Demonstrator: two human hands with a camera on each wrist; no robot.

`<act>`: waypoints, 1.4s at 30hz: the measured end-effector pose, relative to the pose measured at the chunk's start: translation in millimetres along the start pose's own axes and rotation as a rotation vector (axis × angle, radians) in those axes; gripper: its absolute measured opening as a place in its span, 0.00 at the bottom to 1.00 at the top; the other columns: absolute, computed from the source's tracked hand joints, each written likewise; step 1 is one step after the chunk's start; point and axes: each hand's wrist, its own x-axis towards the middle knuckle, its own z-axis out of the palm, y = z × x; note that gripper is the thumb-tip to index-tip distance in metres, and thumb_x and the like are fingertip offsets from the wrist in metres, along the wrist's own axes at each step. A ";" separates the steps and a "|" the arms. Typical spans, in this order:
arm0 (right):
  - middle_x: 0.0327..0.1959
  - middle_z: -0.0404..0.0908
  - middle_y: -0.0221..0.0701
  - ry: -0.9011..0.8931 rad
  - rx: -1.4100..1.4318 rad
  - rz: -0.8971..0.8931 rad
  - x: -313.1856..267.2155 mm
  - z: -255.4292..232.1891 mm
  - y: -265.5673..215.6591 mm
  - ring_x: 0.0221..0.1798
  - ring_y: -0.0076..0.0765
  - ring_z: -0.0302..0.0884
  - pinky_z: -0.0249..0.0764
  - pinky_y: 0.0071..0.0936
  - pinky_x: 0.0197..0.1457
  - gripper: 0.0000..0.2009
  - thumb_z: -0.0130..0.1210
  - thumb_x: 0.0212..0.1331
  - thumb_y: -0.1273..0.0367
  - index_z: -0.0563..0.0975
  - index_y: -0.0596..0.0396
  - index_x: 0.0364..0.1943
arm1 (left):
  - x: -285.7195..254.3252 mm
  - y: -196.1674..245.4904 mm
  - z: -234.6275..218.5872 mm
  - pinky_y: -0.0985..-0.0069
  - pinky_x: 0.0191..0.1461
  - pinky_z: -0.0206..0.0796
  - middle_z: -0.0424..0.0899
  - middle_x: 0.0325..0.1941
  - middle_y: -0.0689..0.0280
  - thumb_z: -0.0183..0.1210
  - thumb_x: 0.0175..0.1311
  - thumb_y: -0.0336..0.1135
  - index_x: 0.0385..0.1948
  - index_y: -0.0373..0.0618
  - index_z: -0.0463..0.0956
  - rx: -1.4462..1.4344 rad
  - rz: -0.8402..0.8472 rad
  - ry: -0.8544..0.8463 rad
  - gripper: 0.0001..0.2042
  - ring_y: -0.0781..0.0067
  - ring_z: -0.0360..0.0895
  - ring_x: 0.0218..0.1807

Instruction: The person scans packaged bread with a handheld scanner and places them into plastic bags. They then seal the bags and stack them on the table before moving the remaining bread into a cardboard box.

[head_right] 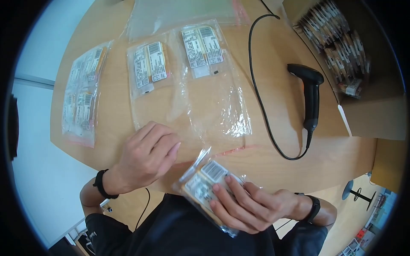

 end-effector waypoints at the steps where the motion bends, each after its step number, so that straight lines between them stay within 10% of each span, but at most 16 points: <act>1: 0.50 0.91 0.34 -0.038 -0.093 0.006 5.3 3.2 1.2 0.49 0.35 0.91 0.77 0.24 0.44 0.14 0.52 0.74 0.66 0.81 0.55 0.56 | 0.3 1.3 -4.3 0.69 0.37 0.72 0.79 0.37 0.61 0.68 0.56 0.24 0.38 0.37 0.80 0.009 0.000 0.002 0.09 0.61 0.79 0.38; 7: 0.54 0.88 0.48 -0.277 -0.395 0.164 44.2 36.2 11.2 0.56 0.48 0.87 0.80 0.32 0.51 0.21 0.49 0.72 0.68 0.79 0.67 0.62 | -0.1 9.1 -16.1 0.68 0.36 0.72 0.78 0.34 0.62 0.69 0.53 0.22 0.40 0.35 0.81 0.077 0.041 0.019 0.12 0.62 0.77 0.34; 11: 0.63 0.81 0.55 -0.314 -0.161 0.210 42.2 43.1 4.0 0.61 0.58 0.83 0.80 0.39 0.57 0.23 0.51 0.73 0.64 0.77 0.67 0.65 | -1.2 8.7 -18.2 0.70 0.35 0.70 0.77 0.33 0.63 0.69 0.53 0.26 0.41 0.35 0.82 0.082 0.046 0.017 0.13 0.64 0.77 0.34; 13: 0.71 0.73 0.59 -0.521 0.032 0.507 40.5 42.2 4.9 0.65 0.64 0.79 0.80 0.41 0.60 0.27 0.54 0.71 0.63 0.74 0.65 0.70 | -1.6 7.9 -17.6 0.71 0.35 0.70 0.76 0.33 0.64 0.68 0.52 0.28 0.41 0.35 0.82 0.101 0.054 0.019 0.14 0.65 0.77 0.34; 17: 0.81 0.57 0.60 -0.401 0.264 0.416 42.0 60.3 18.5 0.79 0.70 0.63 0.83 0.44 0.59 0.32 0.56 0.69 0.64 0.67 0.64 0.76 | -1.1 8.5 -14.7 0.72 0.36 0.70 0.76 0.33 0.64 0.66 0.51 0.29 0.42 0.35 0.82 0.113 0.071 0.012 0.15 0.66 0.76 0.35; 23: 0.80 0.59 0.60 -0.334 0.184 0.356 76.6 85.9 18.1 0.81 0.68 0.61 0.84 0.39 0.59 0.23 0.56 0.64 0.66 0.82 0.66 0.60 | 1.4 9.1 -18.6 0.71 0.37 0.71 0.77 0.35 0.63 0.65 0.51 0.28 0.42 0.35 0.82 0.121 0.073 -0.032 0.15 0.65 0.77 0.36; 25: 0.82 0.52 0.64 -0.279 0.239 0.397 81.6 91.8 16.6 0.83 0.68 0.56 0.87 0.36 0.45 0.28 0.58 0.58 0.73 0.74 0.77 0.63 | -1.0 7.7 -22.4 0.71 0.38 0.71 0.77 0.35 0.63 0.64 0.51 0.27 0.42 0.34 0.82 0.111 0.060 -0.035 0.15 0.65 0.77 0.36; 28: 0.78 0.59 0.67 -0.315 0.215 0.318 77.1 76.9 16.6 0.80 0.67 0.62 0.88 0.33 0.45 0.25 0.59 0.57 0.73 0.78 0.77 0.58 | -6.0 1.3 -29.2 0.69 0.40 0.72 0.78 0.36 0.62 0.66 0.58 0.30 0.43 0.35 0.82 0.097 0.070 -0.125 0.13 0.63 0.78 0.37; 31: 0.67 0.76 0.62 -0.276 0.237 0.271 66.8 41.8 21.0 0.70 0.57 0.79 0.87 0.29 0.44 0.17 0.61 0.60 0.71 0.83 0.70 0.51 | -2.7 -4.9 -32.1 0.56 0.58 0.74 0.81 0.53 0.52 0.70 0.62 0.42 0.57 0.35 0.78 -0.072 0.062 -0.102 0.26 0.48 0.81 0.54; 33: 0.60 0.83 0.52 -0.137 0.484 0.222 50.0 12.0 24.2 0.62 0.49 0.86 0.86 0.26 0.48 0.19 0.62 0.65 0.65 0.83 0.68 0.53 | 4.1 -3.0 -39.2 0.36 0.76 0.57 0.67 0.76 0.43 0.72 0.60 0.55 0.72 0.37 0.67 0.073 -0.059 -0.253 0.43 0.32 0.65 0.77; 34: 0.51 0.87 0.45 -0.004 0.411 0.273 47.1 -1.7 38.4 0.52 0.42 0.90 0.86 0.26 0.45 0.16 0.65 0.65 0.64 0.83 0.65 0.46 | -3.7 -8.5 -30.7 0.23 0.80 0.36 0.48 0.86 0.41 0.73 0.58 0.56 0.79 0.39 0.57 0.020 -0.114 -0.379 0.51 0.28 0.43 0.86; 39: 0.51 0.87 0.40 0.126 -0.292 0.770 -17.4 -48.2 156.2 0.46 0.50 0.87 0.84 0.38 0.43 0.14 0.66 0.56 0.76 0.83 0.58 0.47 | -10.5 -8.1 -12.3 0.29 0.83 0.38 0.53 0.85 0.44 0.65 0.70 0.55 0.78 0.37 0.58 0.307 -0.057 -0.495 0.43 0.34 0.45 0.86; 42: 0.51 0.87 0.47 0.109 -0.842 0.967 -78.0 -68.0 231.6 0.49 0.61 0.86 0.83 0.51 0.53 0.18 0.65 0.66 0.67 0.80 0.61 0.56 | -14.7 -8.1 -7.9 0.17 0.77 0.30 0.50 0.85 0.42 0.62 0.71 0.42 0.76 0.42 0.65 0.189 -0.065 -0.474 0.33 0.21 0.40 0.84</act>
